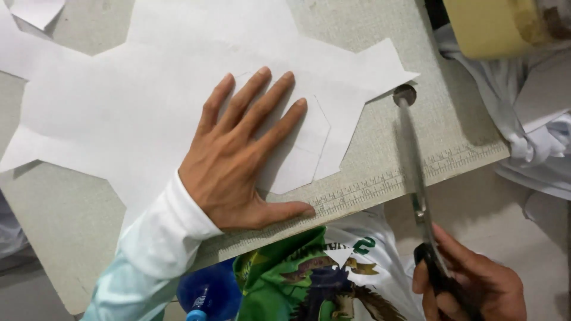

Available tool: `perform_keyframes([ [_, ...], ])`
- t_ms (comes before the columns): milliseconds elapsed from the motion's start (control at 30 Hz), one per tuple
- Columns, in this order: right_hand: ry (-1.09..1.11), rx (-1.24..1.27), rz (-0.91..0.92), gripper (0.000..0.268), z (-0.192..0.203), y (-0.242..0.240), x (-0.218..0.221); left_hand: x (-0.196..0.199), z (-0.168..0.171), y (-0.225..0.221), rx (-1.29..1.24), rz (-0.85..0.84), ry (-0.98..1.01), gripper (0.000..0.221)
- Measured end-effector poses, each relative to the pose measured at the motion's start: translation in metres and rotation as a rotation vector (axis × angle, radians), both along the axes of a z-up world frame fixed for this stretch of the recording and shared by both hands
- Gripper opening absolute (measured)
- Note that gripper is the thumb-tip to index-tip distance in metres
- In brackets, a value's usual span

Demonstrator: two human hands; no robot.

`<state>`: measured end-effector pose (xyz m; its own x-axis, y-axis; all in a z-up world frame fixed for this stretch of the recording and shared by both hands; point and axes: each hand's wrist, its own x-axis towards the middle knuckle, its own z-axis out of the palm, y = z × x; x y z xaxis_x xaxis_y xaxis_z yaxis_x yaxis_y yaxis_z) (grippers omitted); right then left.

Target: Cutting out a specific shape from a sheet of material using scissors following a drawn pattern.

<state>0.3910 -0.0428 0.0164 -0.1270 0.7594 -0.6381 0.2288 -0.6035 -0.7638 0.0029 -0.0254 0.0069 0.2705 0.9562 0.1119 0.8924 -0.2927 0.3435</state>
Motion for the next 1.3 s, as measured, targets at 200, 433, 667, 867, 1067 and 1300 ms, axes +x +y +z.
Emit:
perform_keyframes([
  [200,0.198,-0.028,0.19,0.092,-0.01,0.002,0.003,0.0,-0.001,-0.006,0.089,0.014,-0.132,0.081],
  [433,-0.05,-0.201,0.142,0.065,-0.032,-0.005,0.031,0.007,-0.006,-0.012,0.079,0.026,-0.255,0.079],
  [667,-0.097,-0.646,-0.173,0.061,-0.024,0.014,0.027,0.008,-0.007,-0.013,0.129,0.025,-0.389,0.059],
  [867,-0.025,-0.342,0.074,0.064,-0.017,0.01,0.012,0.007,-0.007,-0.015,0.078,0.022,-0.389,0.061],
  [1067,-0.552,-0.268,-0.07,0.079,0.021,0.013,-0.071,0.005,-0.008,-0.017,0.061,-0.011,-0.29,0.058],
  [1300,-0.445,0.054,0.252,0.059,-0.03,-0.021,0.016,0.004,-0.008,-0.016,0.037,-0.02,-0.29,0.061],
])
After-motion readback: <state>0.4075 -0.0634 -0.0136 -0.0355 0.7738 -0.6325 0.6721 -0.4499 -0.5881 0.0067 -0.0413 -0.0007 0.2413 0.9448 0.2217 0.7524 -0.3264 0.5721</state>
